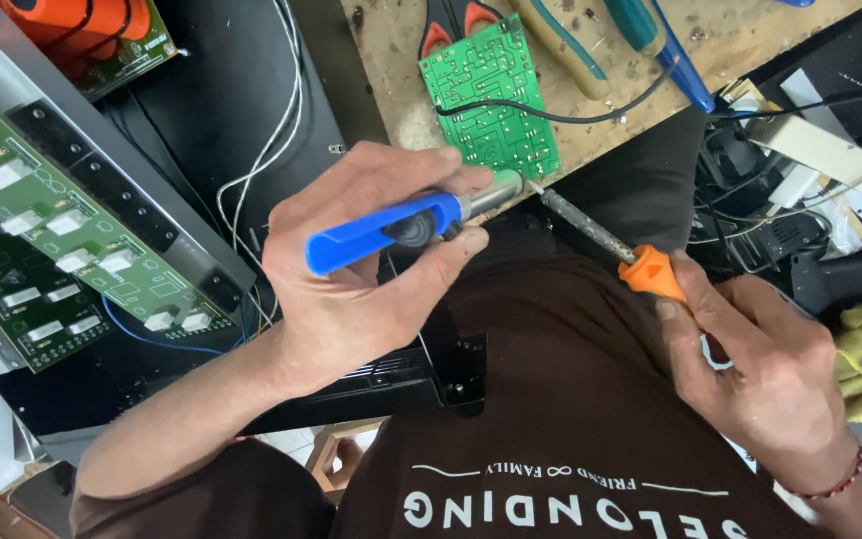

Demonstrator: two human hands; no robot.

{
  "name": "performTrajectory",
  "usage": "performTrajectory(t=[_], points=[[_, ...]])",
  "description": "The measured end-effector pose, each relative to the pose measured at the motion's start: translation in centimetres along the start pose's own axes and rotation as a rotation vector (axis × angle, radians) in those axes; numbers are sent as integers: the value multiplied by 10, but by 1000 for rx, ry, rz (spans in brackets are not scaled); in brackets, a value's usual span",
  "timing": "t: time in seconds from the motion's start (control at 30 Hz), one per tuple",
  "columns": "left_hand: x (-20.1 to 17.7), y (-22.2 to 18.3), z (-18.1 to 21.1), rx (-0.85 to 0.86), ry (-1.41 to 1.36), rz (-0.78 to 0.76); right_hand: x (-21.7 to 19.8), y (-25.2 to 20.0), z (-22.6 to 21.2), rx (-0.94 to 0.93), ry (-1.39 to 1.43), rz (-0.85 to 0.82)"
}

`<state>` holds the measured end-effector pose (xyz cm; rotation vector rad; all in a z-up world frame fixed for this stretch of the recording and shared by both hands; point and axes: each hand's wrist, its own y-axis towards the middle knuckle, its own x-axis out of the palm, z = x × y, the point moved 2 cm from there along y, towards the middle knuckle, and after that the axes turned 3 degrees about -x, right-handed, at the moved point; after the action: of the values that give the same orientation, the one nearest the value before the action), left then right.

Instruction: Desoldering components from a circuit board using a soldering iron and a desoldering pump, followed by component removal with pliers.

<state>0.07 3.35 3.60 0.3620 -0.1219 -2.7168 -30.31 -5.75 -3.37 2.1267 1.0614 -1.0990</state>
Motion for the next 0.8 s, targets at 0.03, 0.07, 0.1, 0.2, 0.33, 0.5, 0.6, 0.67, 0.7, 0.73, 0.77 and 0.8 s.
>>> performTrajectory(t=[0.03,0.07,0.1,0.2,0.33,0.5,0.6,0.67,0.7,0.73,0.77,0.8], points=[[1,0,2,0,-1,-2,-1,2,-1,2,0,1],[2,1,4,23,79,5,-1,3,-2,18,31,-10],[3,1,7,47,159,11,-2,5,-3,35,62,-19],[5,2,8,52,183,10,-5,2,-4,57,76,-6],[9,-6,-6,-11,1,11,-10,-9,1,90,120,123],[5,-2,13,157,195,-53,-18,-27,22,92,173,283],[-7,-7,8,181,-144,-119,-21,-19,18,59,130,254],[-9,-5,3,176,-215,-65,-16,-14,12,24,124,249],[-9,-2,-1,173,-301,-20,-15,-13,10,0,104,245],[-11,2,5,174,-299,-18,-14,-10,9,-2,105,245],[-14,5,10,125,-371,35,-13,-8,6,-44,101,225],[-17,8,15,75,-442,87,-12,-5,3,-86,98,204]])
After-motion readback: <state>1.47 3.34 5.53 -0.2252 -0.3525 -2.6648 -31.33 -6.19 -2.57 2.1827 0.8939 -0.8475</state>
